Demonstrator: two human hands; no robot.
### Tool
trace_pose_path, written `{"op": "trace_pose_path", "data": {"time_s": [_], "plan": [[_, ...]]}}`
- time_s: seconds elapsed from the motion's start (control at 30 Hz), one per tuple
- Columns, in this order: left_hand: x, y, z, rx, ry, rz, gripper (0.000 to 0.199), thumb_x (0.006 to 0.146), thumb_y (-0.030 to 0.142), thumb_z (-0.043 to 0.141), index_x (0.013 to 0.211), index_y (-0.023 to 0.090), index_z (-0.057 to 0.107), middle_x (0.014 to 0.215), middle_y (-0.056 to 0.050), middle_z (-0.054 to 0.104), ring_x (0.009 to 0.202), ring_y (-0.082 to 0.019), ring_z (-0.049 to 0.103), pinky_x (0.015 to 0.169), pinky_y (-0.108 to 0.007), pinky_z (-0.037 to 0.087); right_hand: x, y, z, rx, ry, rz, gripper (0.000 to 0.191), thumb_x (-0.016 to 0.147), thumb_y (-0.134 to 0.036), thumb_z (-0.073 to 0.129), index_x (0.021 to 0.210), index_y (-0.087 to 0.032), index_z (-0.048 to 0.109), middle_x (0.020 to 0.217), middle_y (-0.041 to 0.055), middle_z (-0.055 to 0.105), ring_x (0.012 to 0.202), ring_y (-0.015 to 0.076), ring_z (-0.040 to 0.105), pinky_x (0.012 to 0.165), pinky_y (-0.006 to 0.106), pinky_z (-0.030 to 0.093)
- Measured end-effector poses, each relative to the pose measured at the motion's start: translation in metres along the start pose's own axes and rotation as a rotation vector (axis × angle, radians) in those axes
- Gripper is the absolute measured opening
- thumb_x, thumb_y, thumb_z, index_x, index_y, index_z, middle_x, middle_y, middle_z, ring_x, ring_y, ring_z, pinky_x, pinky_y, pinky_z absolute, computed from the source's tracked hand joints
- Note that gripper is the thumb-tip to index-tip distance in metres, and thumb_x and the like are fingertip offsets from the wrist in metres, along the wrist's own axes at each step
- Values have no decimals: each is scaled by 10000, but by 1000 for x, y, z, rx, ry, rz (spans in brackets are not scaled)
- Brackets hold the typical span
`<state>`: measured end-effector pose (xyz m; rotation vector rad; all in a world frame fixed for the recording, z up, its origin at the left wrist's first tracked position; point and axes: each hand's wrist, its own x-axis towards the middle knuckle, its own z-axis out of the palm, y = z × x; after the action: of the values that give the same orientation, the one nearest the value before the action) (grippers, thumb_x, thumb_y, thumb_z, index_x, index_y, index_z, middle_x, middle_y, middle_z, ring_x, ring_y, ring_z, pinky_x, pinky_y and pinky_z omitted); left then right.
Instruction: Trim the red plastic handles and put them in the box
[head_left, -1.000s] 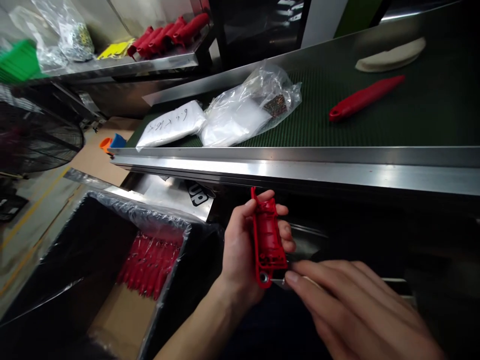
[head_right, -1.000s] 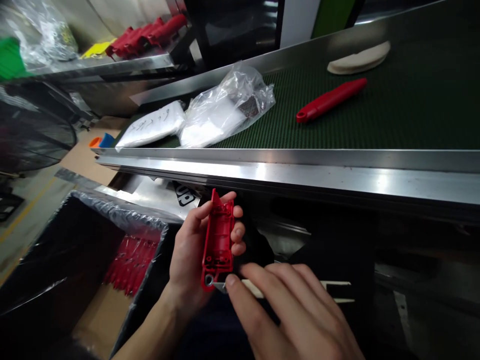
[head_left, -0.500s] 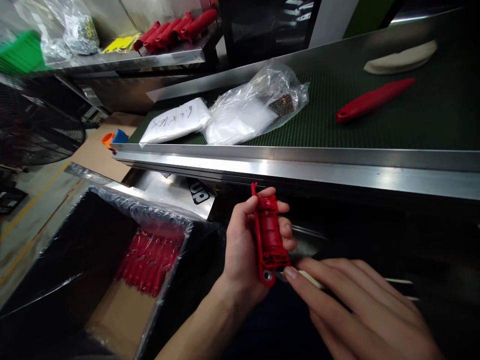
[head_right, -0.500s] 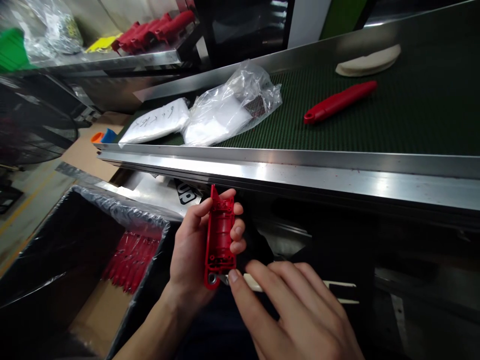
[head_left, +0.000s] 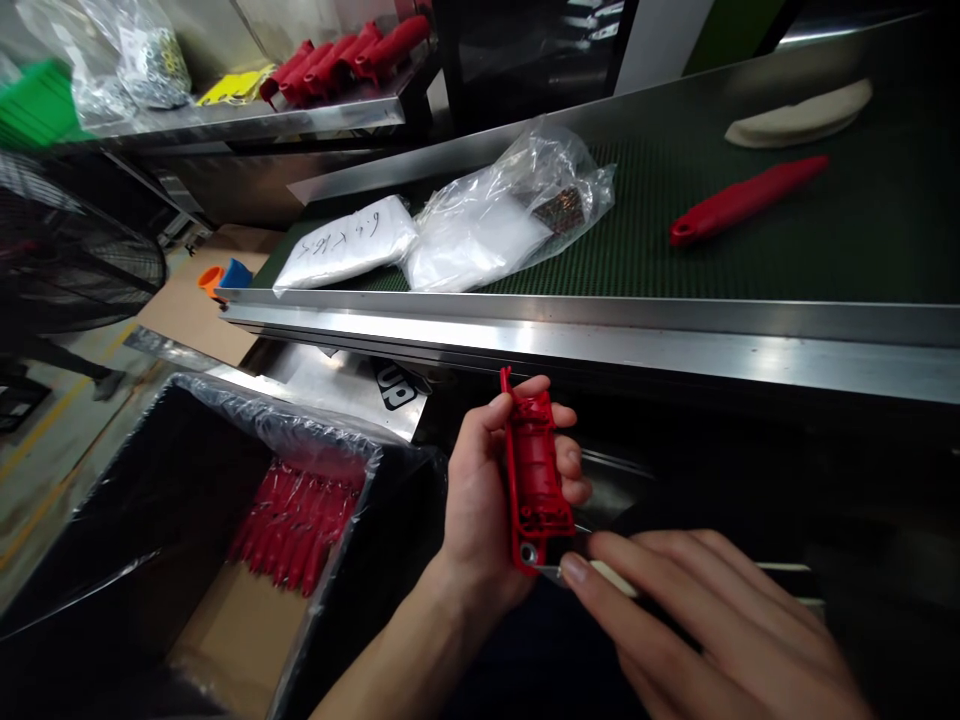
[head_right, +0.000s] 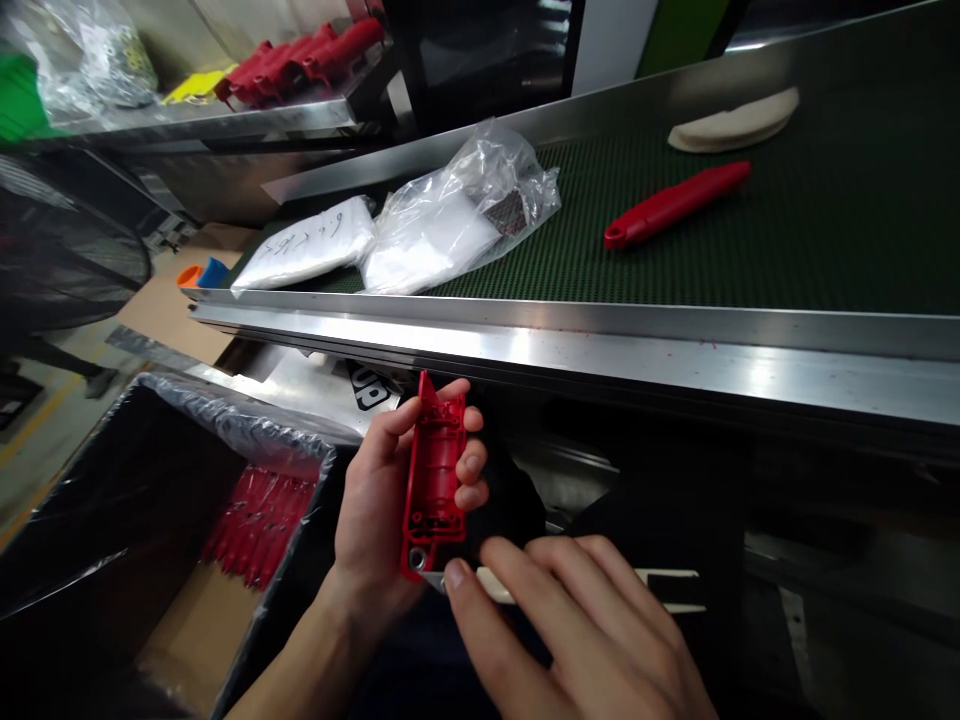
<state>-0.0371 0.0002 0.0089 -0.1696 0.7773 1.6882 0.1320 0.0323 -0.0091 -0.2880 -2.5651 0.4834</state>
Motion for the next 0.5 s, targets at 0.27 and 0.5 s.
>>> {"op": "trace_pose_path", "data": {"time_s": [0.27, 0.5], "plan": [[3, -1, 2, 1, -7, -25, 300, 955, 333, 411, 1108, 131, 572, 840, -43, 598, 553, -104, 539, 464, -179, 452, 0, 4, -4, 13, -4, 23, 348, 889, -63, 558, 1201, -180, 653, 1130, 52, 666, 1000, 186, 578, 868, 336, 423], [6, -3, 1, 28, 26, -16, 313, 944, 337, 424, 1121, 130, 579, 840, -46, 604, 545, -103, 532, 455, -182, 448, 3, 5, 0, -81, 52, 13, 292, 915, -104, 530, 1144, -207, 678, 1092, 31, 695, 934, 178, 635, 829, 329, 461]]}}
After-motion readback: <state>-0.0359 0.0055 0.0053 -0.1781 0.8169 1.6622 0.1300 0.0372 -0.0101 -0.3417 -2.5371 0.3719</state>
